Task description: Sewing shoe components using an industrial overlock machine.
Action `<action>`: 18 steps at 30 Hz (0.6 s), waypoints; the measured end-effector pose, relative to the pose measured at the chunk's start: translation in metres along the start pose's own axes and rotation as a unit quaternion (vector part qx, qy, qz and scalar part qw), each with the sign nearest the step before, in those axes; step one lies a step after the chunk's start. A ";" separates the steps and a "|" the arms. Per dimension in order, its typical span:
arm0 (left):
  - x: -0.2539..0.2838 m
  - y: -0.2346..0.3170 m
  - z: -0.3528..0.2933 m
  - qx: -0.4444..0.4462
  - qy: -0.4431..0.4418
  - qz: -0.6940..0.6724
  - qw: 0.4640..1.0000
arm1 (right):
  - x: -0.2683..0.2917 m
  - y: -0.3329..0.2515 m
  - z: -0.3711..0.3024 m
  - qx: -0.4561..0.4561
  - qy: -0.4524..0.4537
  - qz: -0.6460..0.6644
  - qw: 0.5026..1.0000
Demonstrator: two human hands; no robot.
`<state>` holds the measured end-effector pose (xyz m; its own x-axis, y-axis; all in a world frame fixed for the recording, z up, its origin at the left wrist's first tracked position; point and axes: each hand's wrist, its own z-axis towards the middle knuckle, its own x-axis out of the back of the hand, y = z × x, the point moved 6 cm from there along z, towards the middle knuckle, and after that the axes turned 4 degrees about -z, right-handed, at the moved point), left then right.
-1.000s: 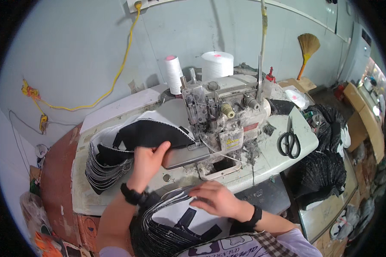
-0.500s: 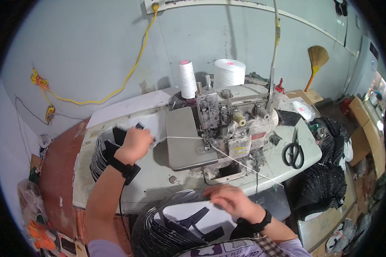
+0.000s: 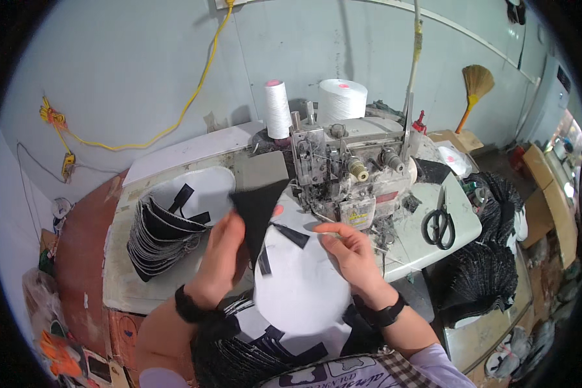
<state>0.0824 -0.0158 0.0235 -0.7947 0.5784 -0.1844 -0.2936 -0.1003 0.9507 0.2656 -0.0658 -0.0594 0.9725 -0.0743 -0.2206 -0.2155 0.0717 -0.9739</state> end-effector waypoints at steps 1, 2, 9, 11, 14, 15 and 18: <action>0.005 -0.012 0.010 0.093 0.045 -0.140 0.985 | -0.004 0.006 -0.002 0.002 0.001 -0.001 1.000; 0.017 -0.020 0.023 0.095 0.096 -0.147 0.980 | -0.007 0.004 -0.004 0.051 0.015 -0.059 0.997; 0.083 0.002 0.034 -0.016 -0.041 -0.337 0.941 | -0.037 0.014 -0.005 -0.028 -0.102 0.007 0.994; 0.104 -0.014 0.011 0.069 0.175 -0.306 0.933 | -0.034 0.013 0.000 -0.045 -0.107 0.061 0.991; 0.089 -0.018 -0.055 0.178 0.133 -0.325 0.919 | -0.030 0.016 -0.001 -0.044 -0.123 0.022 0.991; 0.083 -0.019 -0.073 0.230 0.039 -0.308 0.923 | -0.028 0.016 -0.003 -0.044 -0.124 0.025 0.991; 0.009 0.006 -0.070 0.128 -0.052 0.327 0.935 | -0.015 0.006 -0.009 0.008 -0.095 -0.044 0.994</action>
<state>0.0365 -0.0683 0.0099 -0.7000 0.5384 0.4691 0.3836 -0.2706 0.8830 0.2494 -0.0734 -0.0626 0.9869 0.1081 -0.1194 -0.1292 0.0886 -0.9876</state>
